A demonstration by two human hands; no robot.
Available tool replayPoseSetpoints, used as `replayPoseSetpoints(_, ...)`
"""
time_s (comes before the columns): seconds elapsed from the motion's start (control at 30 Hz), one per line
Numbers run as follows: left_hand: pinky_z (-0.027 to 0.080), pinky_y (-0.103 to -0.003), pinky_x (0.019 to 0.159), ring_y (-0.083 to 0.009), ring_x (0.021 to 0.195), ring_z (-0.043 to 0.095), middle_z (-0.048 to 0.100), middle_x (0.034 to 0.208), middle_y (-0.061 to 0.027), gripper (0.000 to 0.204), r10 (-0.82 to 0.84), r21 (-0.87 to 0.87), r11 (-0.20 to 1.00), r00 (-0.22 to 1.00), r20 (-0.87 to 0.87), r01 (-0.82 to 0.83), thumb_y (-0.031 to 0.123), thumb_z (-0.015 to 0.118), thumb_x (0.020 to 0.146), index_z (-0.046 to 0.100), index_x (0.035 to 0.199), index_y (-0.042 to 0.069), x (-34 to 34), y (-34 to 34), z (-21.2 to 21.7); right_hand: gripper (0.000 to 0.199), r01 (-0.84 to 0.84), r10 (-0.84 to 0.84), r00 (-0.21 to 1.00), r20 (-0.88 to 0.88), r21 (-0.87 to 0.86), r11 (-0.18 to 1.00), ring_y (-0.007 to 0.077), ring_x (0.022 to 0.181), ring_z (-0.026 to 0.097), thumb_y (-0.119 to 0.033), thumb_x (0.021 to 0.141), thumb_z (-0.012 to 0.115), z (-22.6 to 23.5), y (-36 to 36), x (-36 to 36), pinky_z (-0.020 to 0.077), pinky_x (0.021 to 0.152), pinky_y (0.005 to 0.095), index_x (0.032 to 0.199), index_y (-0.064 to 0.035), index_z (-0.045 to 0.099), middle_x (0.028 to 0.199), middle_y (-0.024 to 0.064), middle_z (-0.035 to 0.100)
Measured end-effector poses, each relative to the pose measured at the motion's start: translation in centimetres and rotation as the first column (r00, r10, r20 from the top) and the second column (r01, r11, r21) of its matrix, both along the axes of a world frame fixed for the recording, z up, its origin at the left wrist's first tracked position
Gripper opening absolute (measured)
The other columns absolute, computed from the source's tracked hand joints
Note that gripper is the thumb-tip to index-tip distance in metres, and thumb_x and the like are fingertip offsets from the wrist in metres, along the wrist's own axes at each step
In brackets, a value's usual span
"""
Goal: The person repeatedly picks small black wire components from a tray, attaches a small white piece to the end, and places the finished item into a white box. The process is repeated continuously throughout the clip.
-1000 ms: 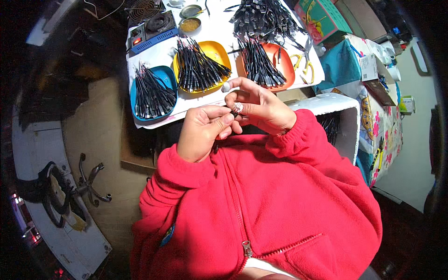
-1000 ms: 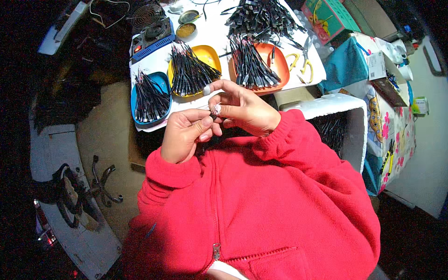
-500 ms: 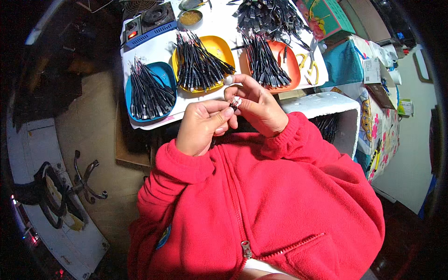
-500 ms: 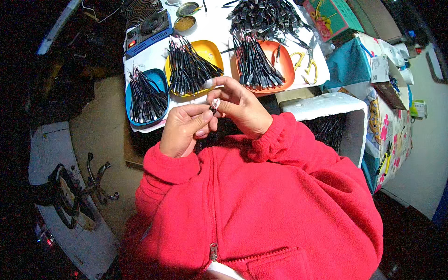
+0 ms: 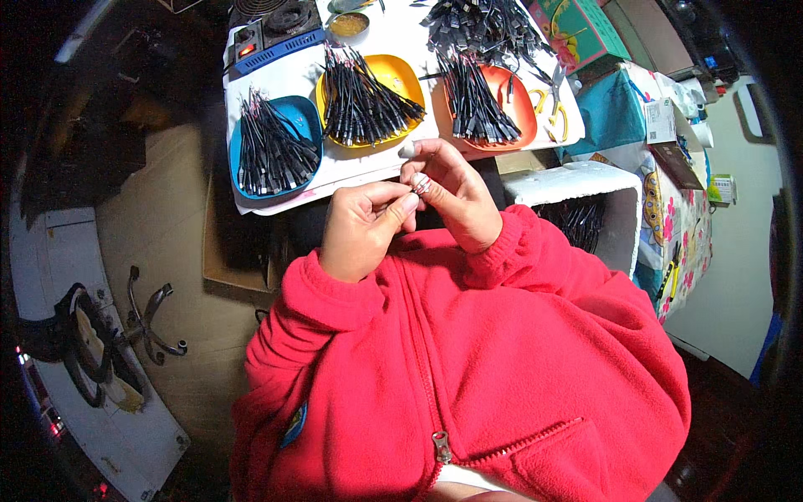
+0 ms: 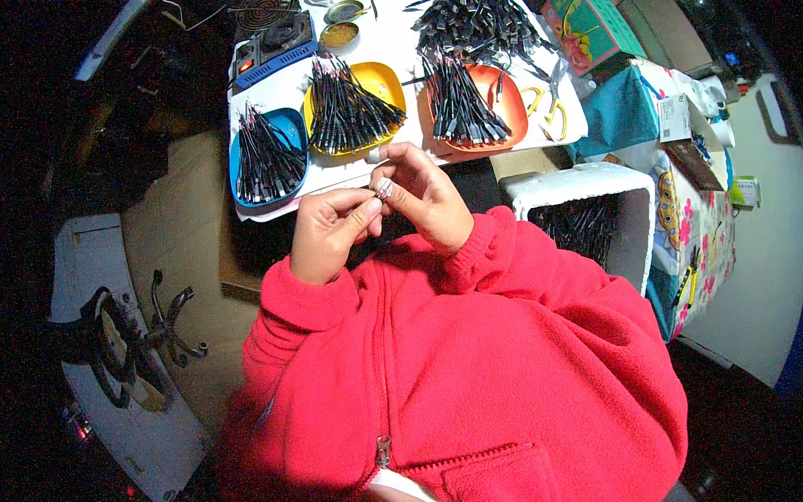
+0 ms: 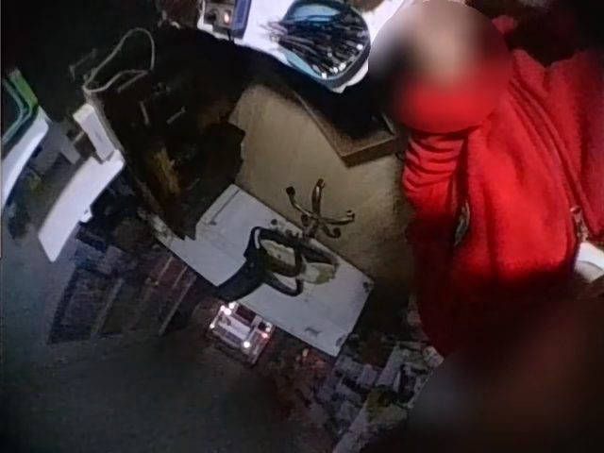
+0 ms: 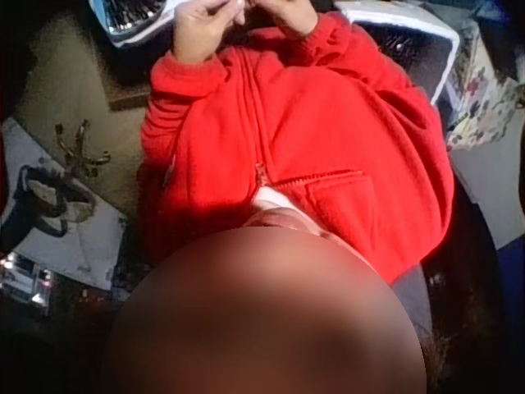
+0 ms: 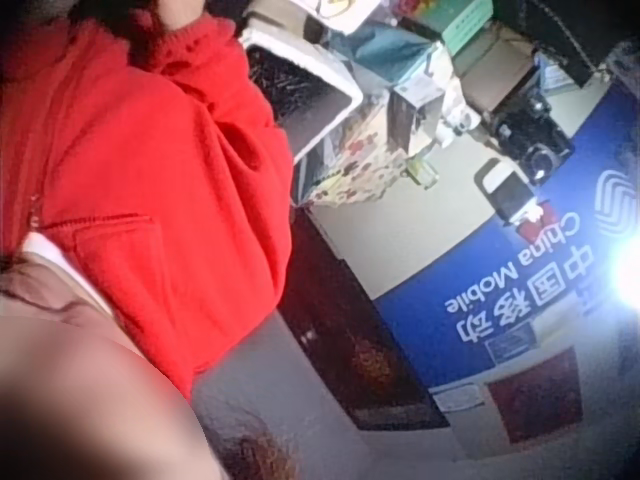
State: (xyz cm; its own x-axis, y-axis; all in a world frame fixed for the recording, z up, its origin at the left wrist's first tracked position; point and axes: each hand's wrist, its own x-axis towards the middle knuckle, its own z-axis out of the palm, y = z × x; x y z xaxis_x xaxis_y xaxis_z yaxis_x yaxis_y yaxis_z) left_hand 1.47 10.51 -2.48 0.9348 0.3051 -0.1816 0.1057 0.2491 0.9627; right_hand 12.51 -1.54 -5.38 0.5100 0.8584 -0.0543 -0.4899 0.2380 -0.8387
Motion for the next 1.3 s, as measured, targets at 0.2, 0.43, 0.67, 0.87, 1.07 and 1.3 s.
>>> replayPoseSetpoints(0.2, 0.039, -0.018, 0.055, -0.0039, 0.058, 0.049, 0.057, 0.067, 0.0003, 0.013, 0.034, -0.051, 0.998, 0.998, 0.053, -0.031, 0.007, 0.058, 0.090, 0.066, 0.086, -0.004, -1.1, 0.2, 0.5, 0.028, -0.014, 0.047, 0.962, 0.270, -0.123, 0.992, 0.0063, 0.063, 0.041, -0.030, 0.102, 0.037, 1.8, -0.3, 1.4, 0.0300, 0.055, 0.0187, 0.095, -0.0051, 0.048, 0.074, -0.0001, 0.048)
replayPoseSetpoints(0.43, 0.038, -0.019, 0.054, -0.0042, 0.058, 0.046, 0.056, 0.066, 0.0009, 0.013, 0.016, -0.046, 0.999, 1.000, 0.018, -0.015, 0.004, 0.056, 0.090, 0.064, 0.084, -0.005, -1.4, 0.0, 0.3, 0.022, 0.146, 0.162, 0.436, 0.885, -0.247, 0.958, 0.0174, 0.056, 0.040, -0.011, 0.092, 0.055, 3.2, -0.8, 0.7, 0.0365, 0.052, 0.0301, 0.074, 0.0008, 0.049, 0.063, 0.0111, 0.042)
replayPoseSetpoints(0.67, 0.037, -0.019, 0.054, -0.0047, 0.058, 0.045, 0.056, 0.066, -0.0017, 0.014, -0.017, -0.165, 0.986, 1.000, -0.018, 0.014, 0.006, 0.058, 0.089, 0.064, 0.083, -0.006, -2.4, 0.7, 0.9, 0.014, 0.339, 0.005, 0.712, 0.702, -0.350, 0.874, 0.0192, 0.061, 0.052, -0.011, 0.092, 0.053, 3.2, -2.2, 3.0, 0.0435, 0.059, 0.0305, 0.089, 0.0017, 0.057, 0.070, 0.0102, 0.055)
replayPoseSetpoints(0.87, 0.035, -0.018, 0.051, -0.0041, 0.057, 0.045, 0.057, 0.067, -0.0012, 0.013, -0.105, -0.219, 0.971, 0.993, -0.048, 0.092, 0.005, 0.059, 0.089, 0.066, 0.084, -0.005, -2.2, 0.5, 1.6, 0.032, 0.108, 0.063, 0.353, 0.934, -0.107, 0.988, 0.0223, 0.086, 0.059, -0.008, 0.077, 0.071, 4.8, -3.9, 2.0, 0.0490, 0.073, 0.0308, 0.107, -0.0034, 0.062, 0.097, 0.0096, 0.059)
replayPoseSetpoints(1.07, 0.037, -0.019, 0.056, -0.0048, 0.060, 0.046, 0.058, 0.069, -0.0013, 0.012, -0.153, -0.191, 0.971, 0.988, -0.037, 0.143, 0.003, 0.059, 0.088, 0.065, 0.085, -0.006, -1.9, -0.1, 2.3, 0.030, 0.042, -0.047, 0.174, 0.984, 0.040, 0.998, 0.0222, 0.080, 0.060, 0.002, 0.068, 0.071, 5.9, -3.8, 1.9, 0.0487, 0.070, 0.0315, 0.098, -0.0014, 0.066, 0.088, 0.0096, 0.061)
replayPoseSetpoints(1.3, 0.038, -0.019, 0.055, -0.0045, 0.060, 0.046, 0.060, 0.071, -0.0018, 0.011, -0.162, -0.139, 0.978, 0.986, -0.048, 0.154, 0.003, 0.060, 0.088, 0.066, 0.088, -0.006, -1.4, -0.6, 2.5, 0.021, 0.092, -0.055, 0.237, 0.970, 0.034, 0.995, 0.0239, 0.075, 0.056, -0.002, 0.071, 0.071, 4.6, -3.8, 1.5, 0.0461, 0.065, 0.0331, 0.087, -0.0048, 0.058, 0.081, 0.0073, 0.056)
